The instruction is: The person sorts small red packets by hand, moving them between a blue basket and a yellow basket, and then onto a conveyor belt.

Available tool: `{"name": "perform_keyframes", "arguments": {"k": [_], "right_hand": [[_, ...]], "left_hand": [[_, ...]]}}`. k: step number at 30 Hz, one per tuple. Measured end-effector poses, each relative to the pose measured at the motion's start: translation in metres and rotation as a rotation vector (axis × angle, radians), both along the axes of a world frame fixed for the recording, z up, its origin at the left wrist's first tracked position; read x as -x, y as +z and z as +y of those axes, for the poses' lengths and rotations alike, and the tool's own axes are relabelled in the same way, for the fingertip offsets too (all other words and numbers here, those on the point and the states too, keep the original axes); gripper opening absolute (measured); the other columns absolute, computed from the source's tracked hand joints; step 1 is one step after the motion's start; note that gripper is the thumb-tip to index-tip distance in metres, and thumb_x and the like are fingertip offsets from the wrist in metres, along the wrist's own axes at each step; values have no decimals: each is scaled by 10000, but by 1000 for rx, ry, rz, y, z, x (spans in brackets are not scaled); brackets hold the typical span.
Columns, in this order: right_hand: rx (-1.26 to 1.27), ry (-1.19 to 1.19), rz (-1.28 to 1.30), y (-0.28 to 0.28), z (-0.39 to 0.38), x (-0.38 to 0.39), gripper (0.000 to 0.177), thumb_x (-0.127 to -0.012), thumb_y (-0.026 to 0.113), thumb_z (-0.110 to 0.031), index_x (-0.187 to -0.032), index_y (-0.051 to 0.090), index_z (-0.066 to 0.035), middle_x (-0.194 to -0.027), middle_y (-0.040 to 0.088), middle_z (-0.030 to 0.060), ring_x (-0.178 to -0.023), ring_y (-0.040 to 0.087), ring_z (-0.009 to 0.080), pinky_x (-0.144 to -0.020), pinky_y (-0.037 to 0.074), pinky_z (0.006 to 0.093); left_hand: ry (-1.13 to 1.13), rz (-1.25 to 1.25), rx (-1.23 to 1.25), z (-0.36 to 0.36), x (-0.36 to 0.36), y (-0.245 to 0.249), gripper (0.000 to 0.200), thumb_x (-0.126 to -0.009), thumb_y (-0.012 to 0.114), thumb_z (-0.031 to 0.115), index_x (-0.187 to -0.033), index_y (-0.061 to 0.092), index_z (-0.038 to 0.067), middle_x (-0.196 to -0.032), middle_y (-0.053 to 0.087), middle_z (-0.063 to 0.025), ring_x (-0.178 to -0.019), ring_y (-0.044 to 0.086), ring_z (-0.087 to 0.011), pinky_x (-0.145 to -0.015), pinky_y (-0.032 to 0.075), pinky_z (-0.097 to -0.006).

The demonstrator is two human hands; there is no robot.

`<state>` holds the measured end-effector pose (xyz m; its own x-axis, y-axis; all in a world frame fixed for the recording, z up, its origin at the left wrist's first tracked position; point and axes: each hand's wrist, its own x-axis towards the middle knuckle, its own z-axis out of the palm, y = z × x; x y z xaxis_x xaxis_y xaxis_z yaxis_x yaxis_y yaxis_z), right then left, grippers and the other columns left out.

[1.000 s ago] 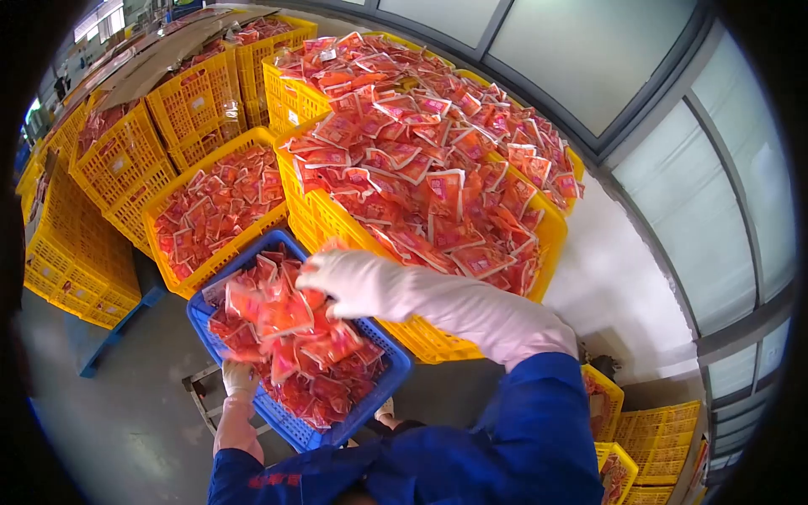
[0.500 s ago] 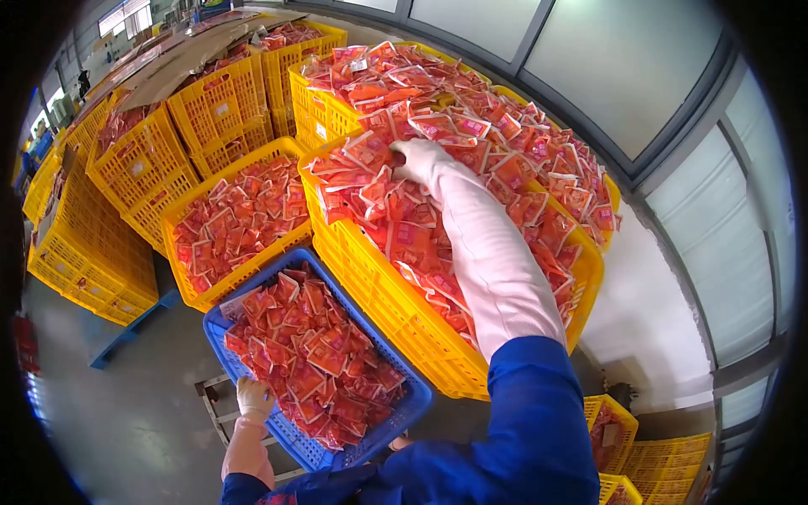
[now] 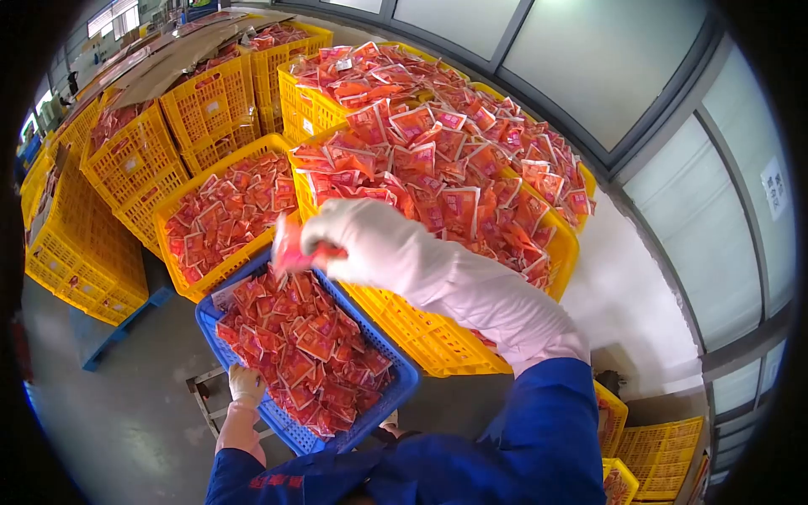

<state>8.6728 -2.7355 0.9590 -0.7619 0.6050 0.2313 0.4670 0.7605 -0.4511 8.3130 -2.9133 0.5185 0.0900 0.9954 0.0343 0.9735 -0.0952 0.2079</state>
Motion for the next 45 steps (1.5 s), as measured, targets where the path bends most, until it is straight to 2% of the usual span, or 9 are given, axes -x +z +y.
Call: {"name": "perform_keyframes", "arguments": {"k": [7,13,20,26,29,30,34,42,45], "right_hand": [[-50,-448,-419,-65,166,-38,1216,-641,867,-529,-1571,136,-250,-1570,112,345,-1463,173,468,-1183,250,489],[404,-485,-268,-93,247,-34,930,-644,876,-272,-1450,430,-141,-1058,712,107,-889,674,244,-773,536,385],[431,-432,495,-111,186,-41,592,-732,787,-42,-1281,571,-86,-822,688,71,-589,617,137,-523,494,293],[-322,-281,339,-38,69,-18,550,-703,842,-177,-1204,622,-116,-1151,675,122,-1069,644,301,-910,519,368],[-405,-42,-44,-43,15,9,311,-952,498,-135,-1251,566,-191,-1153,604,99,-1044,618,314,-872,522,397],[-91,-19,-388,-28,-6,22,704,-778,760,-186,-1410,452,-204,-1347,527,170,-1216,542,357,-1020,462,431],[56,273,-234,-55,31,-21,952,-688,849,-255,-1500,355,-199,-1407,478,214,-1302,474,359,-1119,378,439],[158,-1078,-546,-99,237,-152,1324,-599,891,-510,-1571,11,-327,-1581,163,285,-1397,326,474,-1131,344,499],[117,-1045,-425,-109,246,-161,969,-710,814,-416,-1510,290,-265,-1383,476,269,-1248,525,404,-1029,448,482]], "left_hand": [[23,-14,13,0,1,0,165,-670,695,272,-723,703,116,-799,691,-78,-887,632,-261,-1052,363,-453],[-2,-6,-38,4,-1,3,137,-665,686,259,-678,690,123,-738,679,-67,-860,634,-257,-1046,371,-444],[14,-15,-16,2,-2,8,128,-676,676,244,-693,696,119,-750,683,-74,-866,634,-261,-1048,371,-453],[-9,-26,-2,2,0,5,127,-698,668,245,-704,690,120,-758,687,-77,-865,633,-267,-1054,369,-464],[5,-11,-22,3,1,-4,132,-700,669,250,-702,689,120,-756,687,-77,-860,634,-275,-1054,369,-462],[-14,-13,-18,3,1,-6,132,-700,669,250,-702,689,120,-756,687,-77,-860,634,-275,-1054,369,-462],[18,70,59,4,-1,-5,149,-703,685,261,-714,688,113,-784,687,-107,-862,630,-294,-1051,371,-449],[-1,3,36,5,-5,12,143,-711,683,253,-727,694,111,-781,680,-94,-896,626,-283,-1045,368,-458],[-32,1,62,7,-4,13,144,-715,679,251,-730,696,109,-783,681,-89,-908,625,-278,-1044,367,-460]]}}
